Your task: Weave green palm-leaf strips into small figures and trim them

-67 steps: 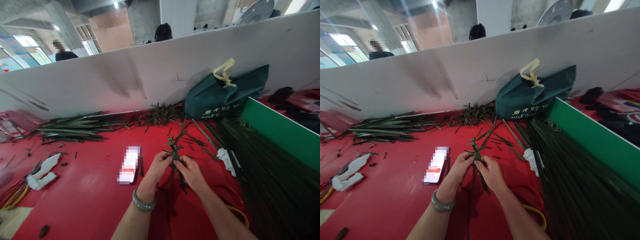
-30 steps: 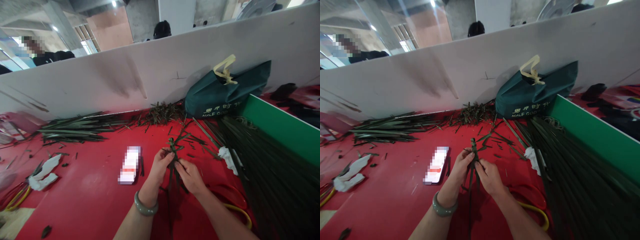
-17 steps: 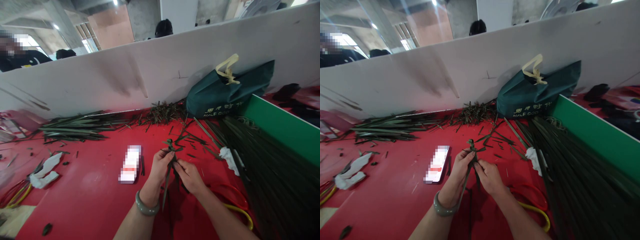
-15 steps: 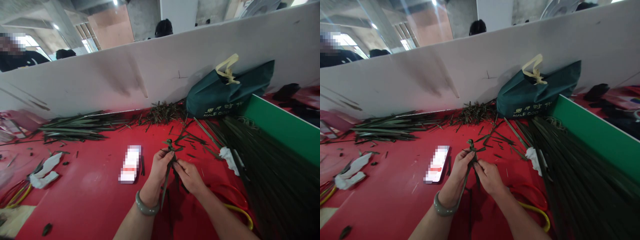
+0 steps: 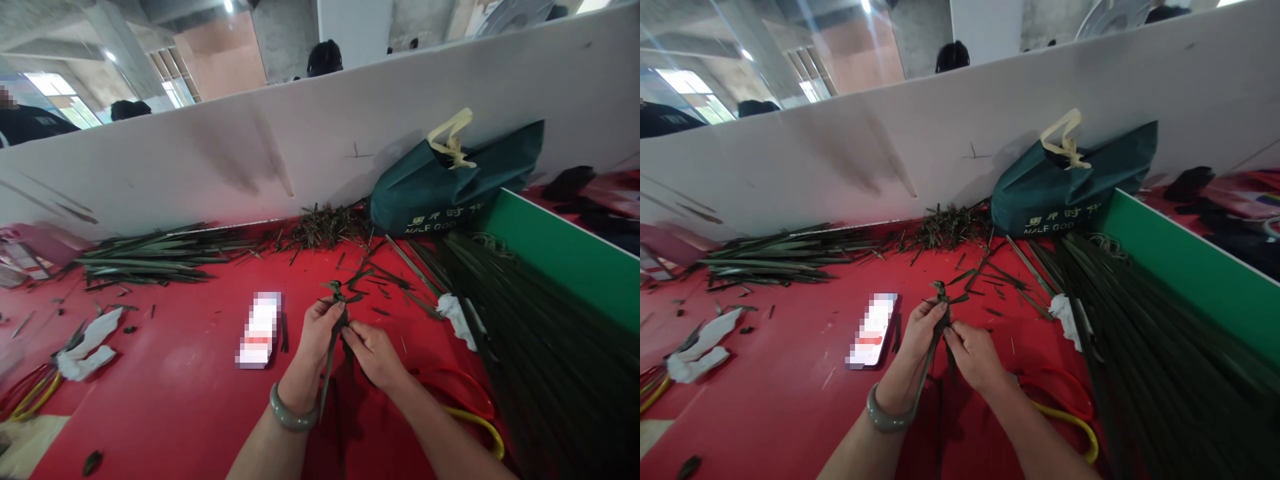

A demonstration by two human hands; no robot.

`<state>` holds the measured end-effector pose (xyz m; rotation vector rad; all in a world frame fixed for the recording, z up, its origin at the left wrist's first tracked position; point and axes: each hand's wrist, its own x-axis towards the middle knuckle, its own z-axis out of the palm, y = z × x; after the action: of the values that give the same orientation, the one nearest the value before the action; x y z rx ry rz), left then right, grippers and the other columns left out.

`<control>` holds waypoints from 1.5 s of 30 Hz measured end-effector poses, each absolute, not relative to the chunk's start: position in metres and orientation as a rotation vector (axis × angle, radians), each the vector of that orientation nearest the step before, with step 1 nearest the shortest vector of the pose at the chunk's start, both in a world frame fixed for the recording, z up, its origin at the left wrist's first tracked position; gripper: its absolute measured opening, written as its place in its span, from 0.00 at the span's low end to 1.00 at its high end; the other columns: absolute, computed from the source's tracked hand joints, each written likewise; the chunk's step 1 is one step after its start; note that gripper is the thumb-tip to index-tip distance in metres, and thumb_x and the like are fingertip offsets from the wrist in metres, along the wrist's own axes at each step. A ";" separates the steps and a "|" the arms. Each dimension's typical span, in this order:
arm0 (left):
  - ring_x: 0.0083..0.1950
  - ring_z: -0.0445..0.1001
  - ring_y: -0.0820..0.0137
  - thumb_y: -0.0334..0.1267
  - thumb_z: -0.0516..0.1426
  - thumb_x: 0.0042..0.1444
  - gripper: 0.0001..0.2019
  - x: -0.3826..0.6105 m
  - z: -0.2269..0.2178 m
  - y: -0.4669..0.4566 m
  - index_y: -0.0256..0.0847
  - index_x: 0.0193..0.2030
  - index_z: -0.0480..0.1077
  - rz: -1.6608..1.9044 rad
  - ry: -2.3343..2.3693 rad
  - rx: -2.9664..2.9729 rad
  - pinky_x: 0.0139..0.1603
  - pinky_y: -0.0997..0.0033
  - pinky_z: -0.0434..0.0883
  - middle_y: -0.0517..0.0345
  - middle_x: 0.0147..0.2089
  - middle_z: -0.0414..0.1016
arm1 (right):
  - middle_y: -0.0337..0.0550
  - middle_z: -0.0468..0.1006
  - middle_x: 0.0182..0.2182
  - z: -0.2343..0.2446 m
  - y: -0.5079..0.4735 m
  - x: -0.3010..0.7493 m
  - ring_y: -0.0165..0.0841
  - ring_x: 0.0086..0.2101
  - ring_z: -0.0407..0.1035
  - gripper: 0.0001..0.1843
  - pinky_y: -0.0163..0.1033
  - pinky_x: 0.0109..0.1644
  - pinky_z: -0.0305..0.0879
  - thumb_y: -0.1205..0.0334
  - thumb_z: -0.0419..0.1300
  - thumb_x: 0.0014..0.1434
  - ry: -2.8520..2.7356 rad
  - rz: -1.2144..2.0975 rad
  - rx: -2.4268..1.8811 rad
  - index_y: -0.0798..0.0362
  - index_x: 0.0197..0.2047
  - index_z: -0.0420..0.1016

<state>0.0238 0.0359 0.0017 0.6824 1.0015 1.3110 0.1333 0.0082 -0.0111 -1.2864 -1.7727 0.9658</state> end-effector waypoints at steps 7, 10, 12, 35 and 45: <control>0.22 0.64 0.80 0.36 0.62 0.37 0.09 0.024 -0.001 0.038 0.34 0.26 0.69 1.304 1.031 0.681 0.24 0.80 0.60 0.63 0.21 0.68 | 0.35 0.61 0.17 -0.015 0.010 0.133 0.27 0.20 0.56 0.17 0.31 0.24 0.50 0.54 0.44 0.58 -1.838 0.938 -1.343 0.52 0.21 0.59; 0.22 0.64 0.81 0.36 0.62 0.37 0.10 0.023 -0.002 0.039 0.35 0.27 0.68 1.360 1.072 0.603 0.24 0.81 0.60 0.64 0.22 0.68 | 0.36 0.65 0.19 -0.017 0.009 0.131 0.28 0.22 0.58 0.17 0.32 0.26 0.51 0.54 0.43 0.58 -1.879 0.931 -1.365 0.52 0.23 0.62; 0.22 0.63 0.81 0.37 0.62 0.38 0.10 0.021 -0.003 0.040 0.35 0.27 0.68 1.383 1.108 0.579 0.23 0.81 0.60 0.64 0.22 0.67 | 0.36 0.65 0.19 -0.018 0.010 0.131 0.28 0.22 0.58 0.17 0.32 0.26 0.51 0.55 0.44 0.58 -1.887 0.956 -1.356 0.53 0.23 0.63; 0.30 0.68 0.77 0.30 0.57 0.39 0.11 0.020 -0.006 0.041 0.37 0.33 0.70 1.306 0.988 0.818 0.35 0.76 0.64 0.59 0.31 0.71 | 0.32 0.61 0.15 -0.015 0.014 0.132 0.25 0.18 0.56 0.17 0.31 0.22 0.56 0.48 0.57 0.47 -0.977 1.663 -1.030 0.54 0.21 0.64; 0.26 0.67 0.77 0.35 0.59 0.40 0.08 0.022 0.000 0.039 0.37 0.30 0.70 1.416 0.993 0.745 0.29 0.77 0.64 0.60 0.28 0.71 | 0.41 0.71 0.23 -0.025 0.018 0.128 0.33 0.26 0.66 0.18 0.38 0.30 0.63 0.45 0.56 0.44 -0.875 1.402 -1.114 0.52 0.26 0.69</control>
<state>0.0216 0.0385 -0.0002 0.7452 0.9935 1.4162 0.1280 0.0176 -0.0255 -1.1139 -0.8753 1.4025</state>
